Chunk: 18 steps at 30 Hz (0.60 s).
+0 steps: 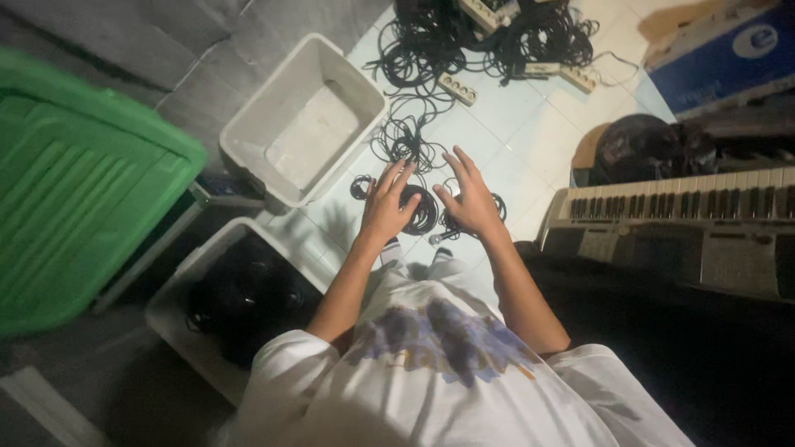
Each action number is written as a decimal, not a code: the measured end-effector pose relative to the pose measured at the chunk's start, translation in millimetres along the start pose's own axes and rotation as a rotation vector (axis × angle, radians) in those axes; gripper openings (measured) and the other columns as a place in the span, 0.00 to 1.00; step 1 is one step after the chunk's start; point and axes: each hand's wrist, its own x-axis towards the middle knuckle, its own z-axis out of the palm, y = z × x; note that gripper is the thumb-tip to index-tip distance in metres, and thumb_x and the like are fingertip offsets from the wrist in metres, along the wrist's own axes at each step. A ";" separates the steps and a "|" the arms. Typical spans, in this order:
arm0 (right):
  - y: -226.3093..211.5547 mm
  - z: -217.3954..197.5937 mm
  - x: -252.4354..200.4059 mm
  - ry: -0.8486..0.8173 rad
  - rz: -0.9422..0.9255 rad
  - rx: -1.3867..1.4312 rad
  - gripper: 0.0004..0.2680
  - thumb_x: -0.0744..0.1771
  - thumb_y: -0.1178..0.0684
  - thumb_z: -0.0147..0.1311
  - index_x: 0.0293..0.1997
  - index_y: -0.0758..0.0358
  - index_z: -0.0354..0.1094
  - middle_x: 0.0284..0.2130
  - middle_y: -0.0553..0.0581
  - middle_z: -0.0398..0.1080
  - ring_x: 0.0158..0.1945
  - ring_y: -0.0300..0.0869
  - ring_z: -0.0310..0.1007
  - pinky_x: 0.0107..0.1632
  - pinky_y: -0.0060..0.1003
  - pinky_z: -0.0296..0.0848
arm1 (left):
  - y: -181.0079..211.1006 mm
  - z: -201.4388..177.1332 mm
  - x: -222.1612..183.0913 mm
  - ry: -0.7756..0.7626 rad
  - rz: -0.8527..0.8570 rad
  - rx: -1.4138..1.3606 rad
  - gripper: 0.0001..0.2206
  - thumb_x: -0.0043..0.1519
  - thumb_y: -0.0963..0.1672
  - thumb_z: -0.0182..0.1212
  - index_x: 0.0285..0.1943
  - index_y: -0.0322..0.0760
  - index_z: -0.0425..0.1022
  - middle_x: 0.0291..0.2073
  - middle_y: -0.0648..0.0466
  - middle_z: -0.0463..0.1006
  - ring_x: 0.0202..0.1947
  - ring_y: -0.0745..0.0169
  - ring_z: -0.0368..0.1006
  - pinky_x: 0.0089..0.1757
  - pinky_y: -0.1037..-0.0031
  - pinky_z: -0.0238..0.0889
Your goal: The person sorts a large quantity of coiled black cables, picking them up from the floor and placing them into a white plastic bin.
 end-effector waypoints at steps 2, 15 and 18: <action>2.8 0.7 2.1 0.035 -0.070 -0.079 0.24 0.67 0.47 0.59 0.70 0.58 0.58 0.72 0.66 0.52 0.70 0.60 0.57 0.59 0.47 0.70 | -6.7 4.6 4.4 -0.012 0.013 0.001 0.28 0.63 0.48 0.63 0.73 0.47 0.64 0.72 0.48 0.63 0.74 0.43 0.55 0.63 0.38 0.48; 90.9 34.2 34.9 -0.041 -0.051 -0.060 0.24 0.66 0.46 0.59 0.71 0.56 0.57 0.72 0.66 0.53 0.69 0.61 0.60 0.64 0.48 0.65 | -31.2 53.9 18.5 0.008 -0.064 -0.083 0.28 0.60 0.45 0.65 0.71 0.40 0.66 0.69 0.45 0.66 0.69 0.41 0.61 0.62 0.53 0.56; 109.3 45.2 38.9 -0.093 -0.063 -0.086 0.24 0.66 0.47 0.58 0.70 0.58 0.58 0.71 0.66 0.55 0.71 0.63 0.57 0.67 0.49 0.62 | -33.7 69.9 19.4 0.013 -0.107 -0.118 0.27 0.59 0.44 0.65 0.70 0.41 0.67 0.68 0.45 0.67 0.66 0.40 0.63 0.61 0.56 0.59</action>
